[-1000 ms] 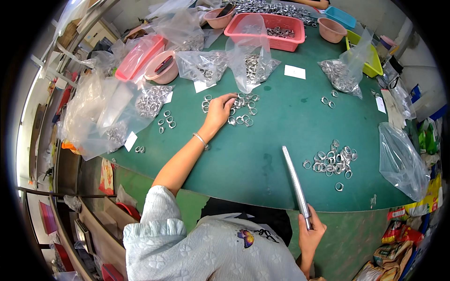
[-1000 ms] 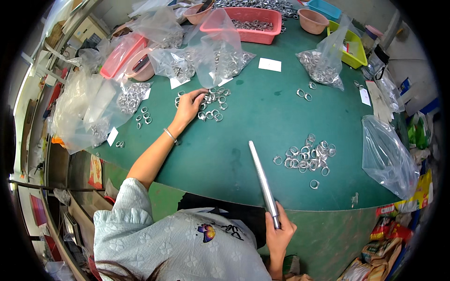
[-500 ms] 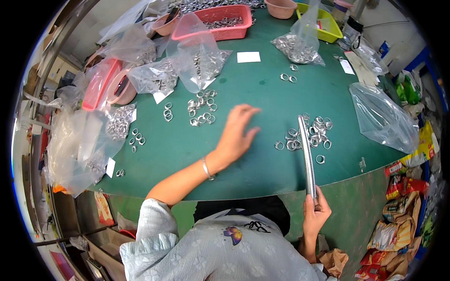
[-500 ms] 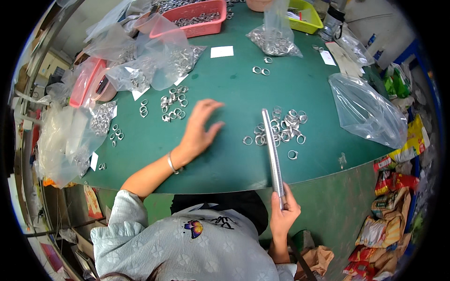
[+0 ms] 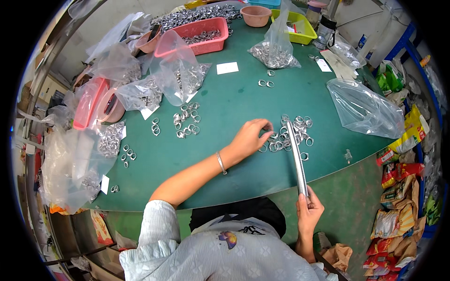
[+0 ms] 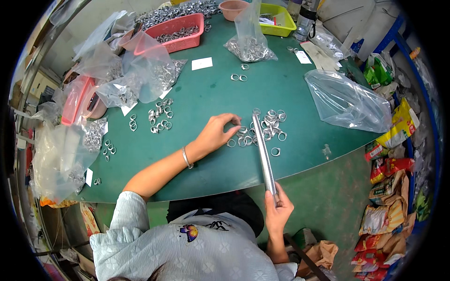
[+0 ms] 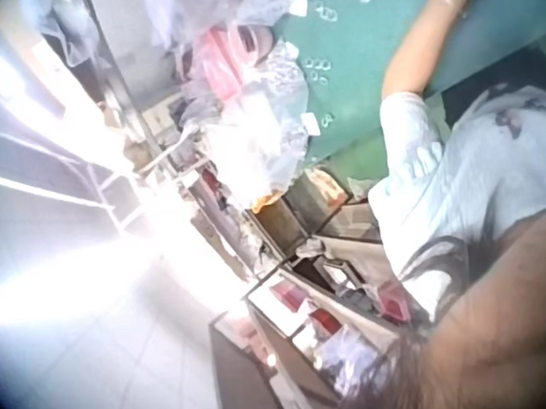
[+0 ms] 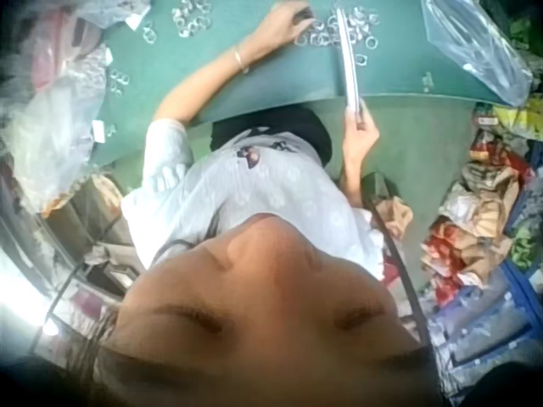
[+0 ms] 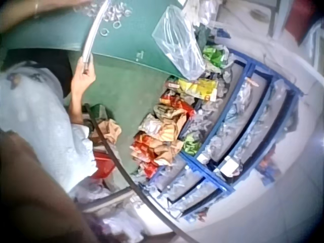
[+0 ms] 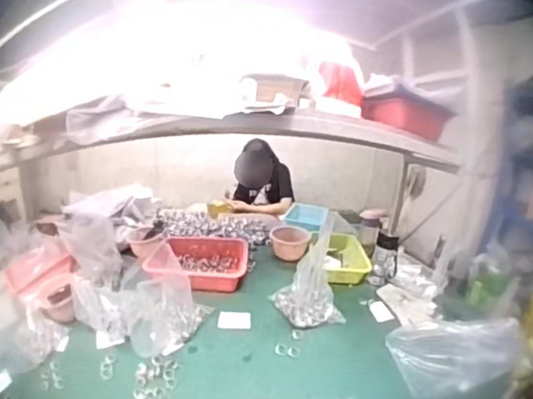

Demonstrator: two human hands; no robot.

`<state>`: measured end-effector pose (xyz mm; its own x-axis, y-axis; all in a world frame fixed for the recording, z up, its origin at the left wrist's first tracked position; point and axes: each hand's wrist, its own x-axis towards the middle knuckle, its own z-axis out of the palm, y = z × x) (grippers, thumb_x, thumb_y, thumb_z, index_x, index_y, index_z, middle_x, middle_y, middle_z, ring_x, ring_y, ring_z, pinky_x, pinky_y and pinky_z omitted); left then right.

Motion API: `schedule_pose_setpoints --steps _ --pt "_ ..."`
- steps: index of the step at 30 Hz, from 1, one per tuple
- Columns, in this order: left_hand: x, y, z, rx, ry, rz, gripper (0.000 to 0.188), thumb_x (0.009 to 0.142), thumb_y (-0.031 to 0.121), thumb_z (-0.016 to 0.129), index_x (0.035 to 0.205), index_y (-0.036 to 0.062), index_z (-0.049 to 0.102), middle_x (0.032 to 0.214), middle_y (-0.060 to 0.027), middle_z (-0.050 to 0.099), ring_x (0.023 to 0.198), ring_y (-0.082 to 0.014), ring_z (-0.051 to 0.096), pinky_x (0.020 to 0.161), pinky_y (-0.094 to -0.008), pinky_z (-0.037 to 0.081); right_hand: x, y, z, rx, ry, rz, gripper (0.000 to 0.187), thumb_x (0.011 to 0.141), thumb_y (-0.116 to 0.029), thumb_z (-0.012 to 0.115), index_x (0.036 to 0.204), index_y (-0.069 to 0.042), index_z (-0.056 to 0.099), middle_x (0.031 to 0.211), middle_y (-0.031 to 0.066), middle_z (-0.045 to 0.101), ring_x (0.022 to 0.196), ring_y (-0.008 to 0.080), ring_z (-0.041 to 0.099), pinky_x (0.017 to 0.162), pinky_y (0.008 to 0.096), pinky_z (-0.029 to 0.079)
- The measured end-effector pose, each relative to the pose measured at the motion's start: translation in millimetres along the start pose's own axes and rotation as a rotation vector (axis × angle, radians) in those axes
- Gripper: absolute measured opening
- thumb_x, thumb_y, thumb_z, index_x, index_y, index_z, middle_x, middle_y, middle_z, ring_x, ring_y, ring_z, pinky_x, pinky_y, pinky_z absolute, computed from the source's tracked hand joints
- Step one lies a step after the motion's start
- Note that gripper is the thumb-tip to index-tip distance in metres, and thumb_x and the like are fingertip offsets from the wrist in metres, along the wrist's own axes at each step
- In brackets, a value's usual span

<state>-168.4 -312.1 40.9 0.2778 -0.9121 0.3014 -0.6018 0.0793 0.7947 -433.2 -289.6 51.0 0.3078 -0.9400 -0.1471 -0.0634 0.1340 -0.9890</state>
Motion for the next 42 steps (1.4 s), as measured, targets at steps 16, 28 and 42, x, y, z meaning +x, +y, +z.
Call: schedule_pose_setpoints --steps 16,28,42 --pt "12 -4 -16 -0.026 -0.155 -0.122 0.019 0.073 0.005 0.061 0.090 -0.0030 0.060 0.087 -0.0133 0.059 0.078 -0.0222 0.059 0.070 -0.0294 0.047 -4 -1 0 0.020 -0.041 -0.016 0.031 0.084 -0.006 0.057 0.111 0.009 0.052 0.058 -0.0047 0.045 0.046 0.0002 0.035 0.040 0.0162 0.023" --pt "-15 3 -21 0.129 -0.189 0.087 0.036 0.070 0.008 0.068 0.103 0.0042 0.056 0.096 -0.0114 0.050 0.091 -0.0277 0.052 0.082 -0.0341 0.043 -4 -1 8 0.031 -0.083 0.004 0.033 0.085 -0.009 0.057 0.113 0.008 0.052 0.055 -0.0047 0.043 0.043 0.0000 0.033 0.038 0.0161 0.020" --pt "-37 9 -43 -0.973 -0.022 -0.390 0.033 0.074 -0.005 0.063 0.106 -0.0060 0.055 0.102 -0.0132 0.059 0.093 -0.0174 0.059 0.084 -0.0272 0.048 -5 5 -7 -0.085 -0.260 -0.068 0.031 0.081 -0.004 0.059 0.110 0.007 0.054 0.057 -0.0046 0.045 0.047 0.0006 0.035 0.042 0.0167 0.024"
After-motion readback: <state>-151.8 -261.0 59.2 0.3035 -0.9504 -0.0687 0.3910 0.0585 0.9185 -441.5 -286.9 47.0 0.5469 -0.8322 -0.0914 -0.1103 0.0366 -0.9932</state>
